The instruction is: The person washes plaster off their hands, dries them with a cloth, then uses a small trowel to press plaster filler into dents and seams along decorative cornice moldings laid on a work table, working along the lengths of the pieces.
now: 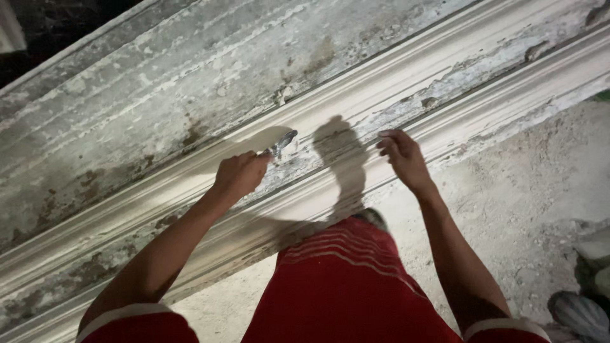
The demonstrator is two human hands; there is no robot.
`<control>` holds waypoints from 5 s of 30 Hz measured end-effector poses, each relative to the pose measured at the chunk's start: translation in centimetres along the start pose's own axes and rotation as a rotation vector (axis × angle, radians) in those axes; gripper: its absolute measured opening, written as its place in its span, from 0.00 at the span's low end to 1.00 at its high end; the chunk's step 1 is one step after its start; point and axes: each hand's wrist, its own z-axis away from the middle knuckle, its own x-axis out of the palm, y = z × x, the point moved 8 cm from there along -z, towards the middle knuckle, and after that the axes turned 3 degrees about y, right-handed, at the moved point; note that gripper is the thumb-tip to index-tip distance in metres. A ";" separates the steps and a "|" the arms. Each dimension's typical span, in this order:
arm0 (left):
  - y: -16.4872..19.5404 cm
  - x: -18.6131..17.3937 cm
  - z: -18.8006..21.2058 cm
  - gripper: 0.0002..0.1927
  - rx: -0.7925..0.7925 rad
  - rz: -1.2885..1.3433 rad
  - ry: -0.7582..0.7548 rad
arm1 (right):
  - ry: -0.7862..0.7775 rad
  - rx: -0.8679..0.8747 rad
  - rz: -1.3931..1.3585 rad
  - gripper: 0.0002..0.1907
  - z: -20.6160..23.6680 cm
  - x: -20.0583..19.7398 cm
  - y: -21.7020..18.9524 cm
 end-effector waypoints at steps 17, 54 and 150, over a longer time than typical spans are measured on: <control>7.4 1.0 -7.4 0.15 0.052 -0.010 0.083 | 0.117 -0.274 1.060 0.28 -3.7 0.1 2.0; 19.2 3.3 -21.3 0.14 0.048 0.096 0.078 | 0.088 -0.406 1.148 0.23 -4.1 -0.7 2.6; 37.6 8.1 -40.1 0.11 -0.073 0.073 0.129 | 0.036 -0.409 1.011 0.20 -16.5 -30.5 4.5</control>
